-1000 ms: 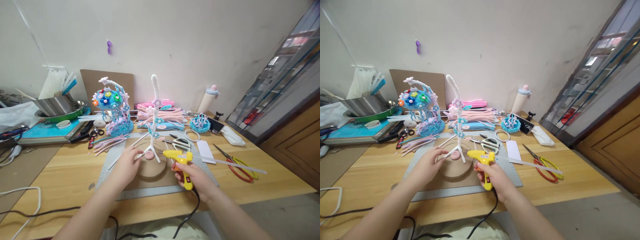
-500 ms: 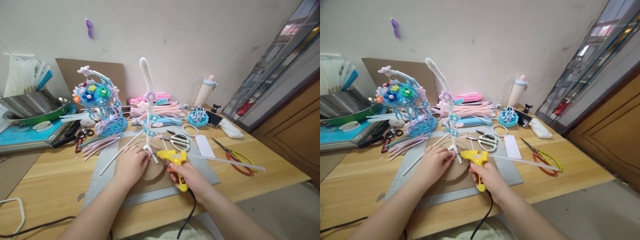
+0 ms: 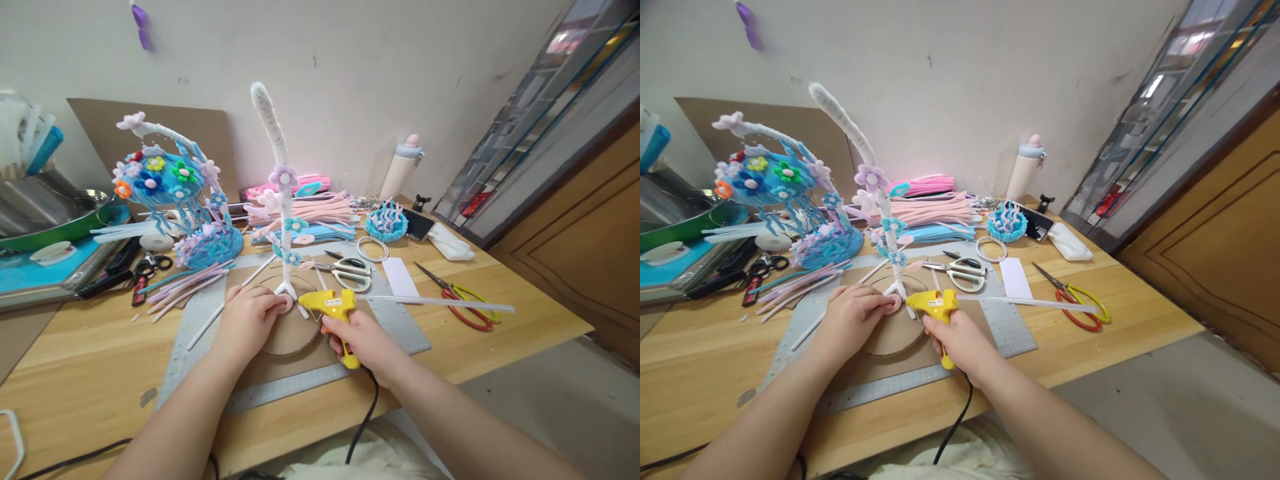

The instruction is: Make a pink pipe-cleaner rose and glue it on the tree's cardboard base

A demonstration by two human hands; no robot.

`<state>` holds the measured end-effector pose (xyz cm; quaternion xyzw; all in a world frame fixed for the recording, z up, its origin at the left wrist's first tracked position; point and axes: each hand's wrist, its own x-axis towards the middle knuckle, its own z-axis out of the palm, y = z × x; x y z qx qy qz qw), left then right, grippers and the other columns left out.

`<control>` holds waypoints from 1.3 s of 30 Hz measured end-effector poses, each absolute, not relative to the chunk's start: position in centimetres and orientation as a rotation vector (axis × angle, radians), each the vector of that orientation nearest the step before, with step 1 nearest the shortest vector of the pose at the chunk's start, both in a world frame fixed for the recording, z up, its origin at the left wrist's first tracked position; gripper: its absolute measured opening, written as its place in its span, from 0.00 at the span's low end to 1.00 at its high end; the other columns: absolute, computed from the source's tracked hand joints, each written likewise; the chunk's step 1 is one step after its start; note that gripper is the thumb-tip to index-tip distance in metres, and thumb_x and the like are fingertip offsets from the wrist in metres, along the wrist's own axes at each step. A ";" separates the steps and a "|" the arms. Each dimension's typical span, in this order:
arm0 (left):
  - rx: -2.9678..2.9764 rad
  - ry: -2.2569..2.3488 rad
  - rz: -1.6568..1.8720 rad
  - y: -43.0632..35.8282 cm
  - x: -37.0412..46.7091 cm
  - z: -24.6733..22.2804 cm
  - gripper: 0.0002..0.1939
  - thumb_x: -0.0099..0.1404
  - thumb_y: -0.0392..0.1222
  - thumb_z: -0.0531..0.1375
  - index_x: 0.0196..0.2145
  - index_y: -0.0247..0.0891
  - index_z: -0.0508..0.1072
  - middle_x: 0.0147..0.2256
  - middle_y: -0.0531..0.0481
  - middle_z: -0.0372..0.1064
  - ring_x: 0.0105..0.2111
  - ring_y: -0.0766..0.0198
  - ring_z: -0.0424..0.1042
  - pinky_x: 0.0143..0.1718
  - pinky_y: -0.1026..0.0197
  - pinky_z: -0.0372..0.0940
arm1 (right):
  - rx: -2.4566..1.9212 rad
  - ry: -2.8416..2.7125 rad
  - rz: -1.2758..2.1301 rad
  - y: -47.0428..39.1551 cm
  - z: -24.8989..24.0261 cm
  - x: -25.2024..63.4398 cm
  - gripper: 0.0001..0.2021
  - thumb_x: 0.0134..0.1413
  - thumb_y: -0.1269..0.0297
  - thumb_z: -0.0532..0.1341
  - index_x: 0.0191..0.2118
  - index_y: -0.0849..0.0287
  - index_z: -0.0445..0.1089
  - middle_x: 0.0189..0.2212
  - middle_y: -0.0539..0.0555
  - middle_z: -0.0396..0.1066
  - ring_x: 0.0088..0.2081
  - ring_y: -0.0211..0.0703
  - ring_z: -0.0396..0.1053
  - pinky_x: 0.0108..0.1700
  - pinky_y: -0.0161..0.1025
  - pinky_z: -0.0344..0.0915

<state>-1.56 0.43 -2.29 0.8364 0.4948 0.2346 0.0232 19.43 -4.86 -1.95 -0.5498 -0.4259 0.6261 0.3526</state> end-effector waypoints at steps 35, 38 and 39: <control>2.669 1.417 0.671 1.2 -2.0 -2.4 0.11 0.66 0.37 0.57 0.34 0.51 0.79 0.29 0.55 0.73 0.36 0.62 0.70 0.38 0.53 0.46 | -1.433 -1.073 1.597 -5.2 -3.1 19.2 0.22 0.45 0.42 0.61 0.26 0.57 0.57 0.19 0.43 0.56 0.18 0.29 0.53 0.19 0.30 0.50; 2.669 1.390 0.664 1.3 -2.2 -2.3 0.13 0.67 0.36 0.56 0.35 0.51 0.79 0.29 0.55 0.73 0.36 0.64 0.70 0.37 0.54 0.46 | -1.456 -1.123 1.557 -5.4 -3.3 19.3 0.21 0.47 0.43 0.60 0.25 0.57 0.57 0.18 0.43 0.56 0.18 0.30 0.53 0.19 0.30 0.50; 2.667 1.383 0.662 1.3 -2.2 -2.3 0.13 0.67 0.36 0.56 0.35 0.52 0.79 0.30 0.55 0.73 0.36 0.64 0.70 0.37 0.54 0.46 | -1.466 -1.139 1.540 -5.4 -3.4 19.3 0.21 0.47 0.44 0.60 0.26 0.57 0.57 0.18 0.43 0.56 0.18 0.30 0.54 0.19 0.31 0.50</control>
